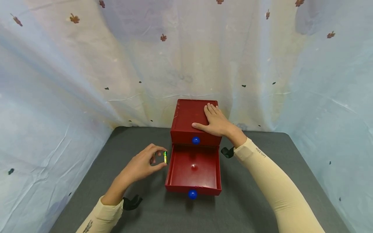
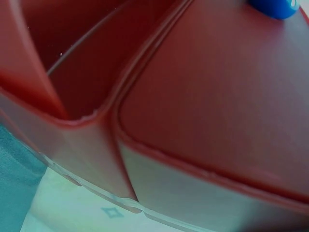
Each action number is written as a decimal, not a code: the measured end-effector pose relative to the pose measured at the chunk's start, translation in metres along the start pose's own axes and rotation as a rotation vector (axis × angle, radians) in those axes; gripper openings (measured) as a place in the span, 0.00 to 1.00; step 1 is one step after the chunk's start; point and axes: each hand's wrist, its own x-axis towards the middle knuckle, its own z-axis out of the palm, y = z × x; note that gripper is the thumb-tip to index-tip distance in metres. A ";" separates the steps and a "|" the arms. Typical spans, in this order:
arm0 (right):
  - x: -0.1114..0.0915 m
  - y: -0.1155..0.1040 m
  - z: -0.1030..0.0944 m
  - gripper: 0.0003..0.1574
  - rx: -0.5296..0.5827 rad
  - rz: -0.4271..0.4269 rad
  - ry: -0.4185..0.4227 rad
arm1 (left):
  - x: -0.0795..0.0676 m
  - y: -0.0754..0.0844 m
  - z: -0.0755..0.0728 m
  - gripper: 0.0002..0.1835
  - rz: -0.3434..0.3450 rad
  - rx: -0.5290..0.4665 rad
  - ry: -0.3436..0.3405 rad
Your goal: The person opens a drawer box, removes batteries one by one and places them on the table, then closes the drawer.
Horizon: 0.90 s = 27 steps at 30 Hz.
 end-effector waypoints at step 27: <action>0.000 -0.002 0.000 0.69 -0.009 -0.001 0.005 | -0.010 -0.048 0.002 0.26 0.010 0.007 -0.162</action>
